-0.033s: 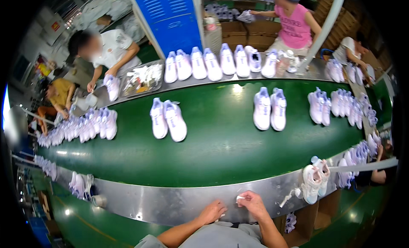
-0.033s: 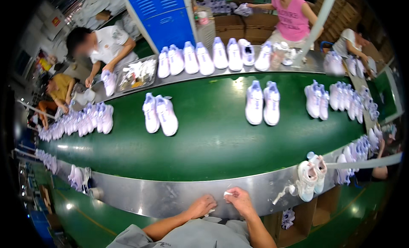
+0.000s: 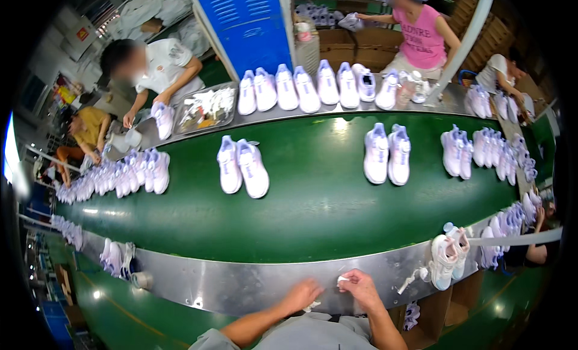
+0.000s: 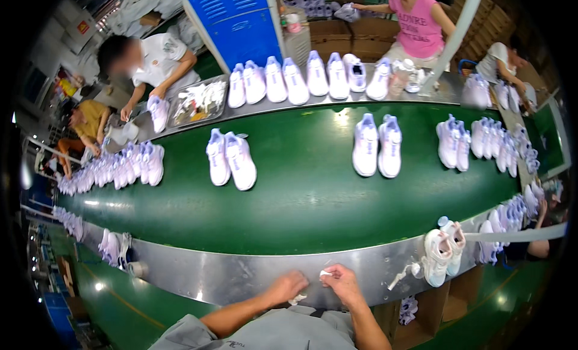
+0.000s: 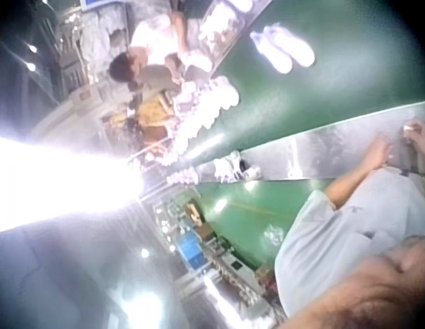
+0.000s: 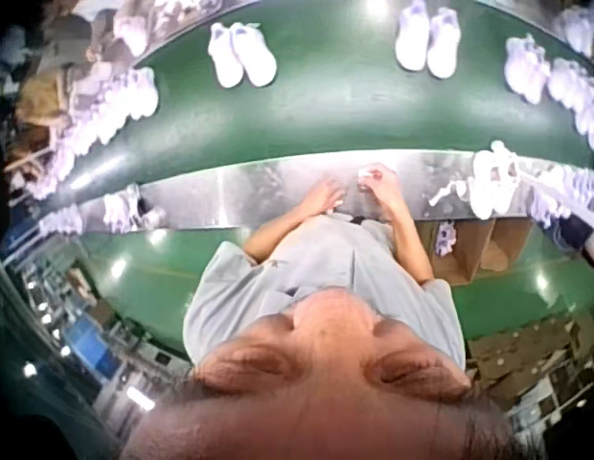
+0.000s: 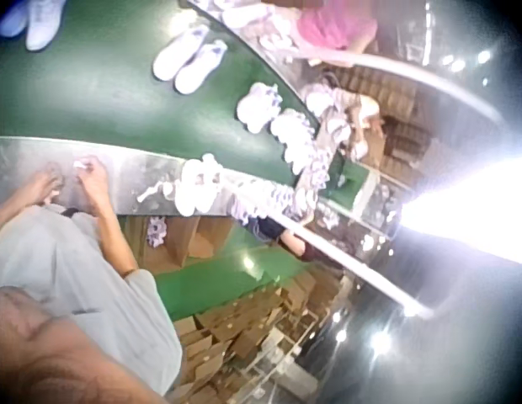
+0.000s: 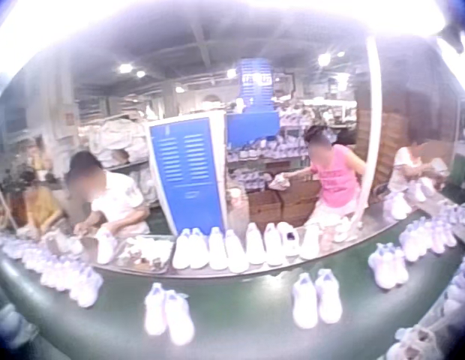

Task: The person repeatedly picks up white sneakers from a green conveyor belt and wipes them with a small white cloth. The shoes are handled one at a time, turned over, and placed back on the belt. Other workers are visible in the background performing similar tasks.

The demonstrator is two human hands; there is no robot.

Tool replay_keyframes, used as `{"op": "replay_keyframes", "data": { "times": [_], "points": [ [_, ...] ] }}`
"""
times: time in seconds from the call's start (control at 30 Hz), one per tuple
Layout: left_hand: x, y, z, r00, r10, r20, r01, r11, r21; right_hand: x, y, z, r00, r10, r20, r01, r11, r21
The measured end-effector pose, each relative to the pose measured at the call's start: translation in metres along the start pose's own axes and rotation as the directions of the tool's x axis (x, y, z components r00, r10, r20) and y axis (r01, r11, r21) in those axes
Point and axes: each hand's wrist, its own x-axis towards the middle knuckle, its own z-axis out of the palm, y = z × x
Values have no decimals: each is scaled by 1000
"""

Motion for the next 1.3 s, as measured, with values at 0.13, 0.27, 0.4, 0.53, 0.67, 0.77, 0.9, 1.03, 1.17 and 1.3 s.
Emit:
{"op": "replay_keyframes", "data": {
  "times": [0.13,0.27,0.4,0.53,0.67,0.77,0.9,1.03,1.17,1.3],
  "points": [
    [104,8,-138,946,182,-268,-52,901,430,-2,-10,-10,999,22,-37,-22,1000,-7],
    [215,-44,-283,858,162,-488,226,733,641,4,-23,-11,998,46,-49,-48,998,-33],
    [286,-90,-356,899,-273,-343,434,668,605,13,-22,-14,994,56,-95,-56,998,4],
    [324,-89,-359,806,-580,-119,530,618,581,23,-15,-18,987,57,-149,-48,997,60],
    [324,-108,-356,822,-570,-13,451,636,626,34,-15,-13,991,78,-110,-76,997,17],
    [319,-100,-356,864,-492,105,348,735,582,42,-23,-6,992,75,-98,-75,997,0],
    [279,-69,-342,930,-331,157,298,933,201,50,-44,-4,998,-33,-55,32,999,-15],
    [224,11,-300,973,-140,183,158,984,-88,62,-90,-5,985,-169,-39,165,983,-77],
    [186,66,-259,978,103,180,-89,992,-87,62,-148,10,950,-311,-28,310,950,-30],
    [165,96,-237,948,245,203,-237,969,-64,56,-172,12,918,-394,-49,364,886,-288]
  ]
}}
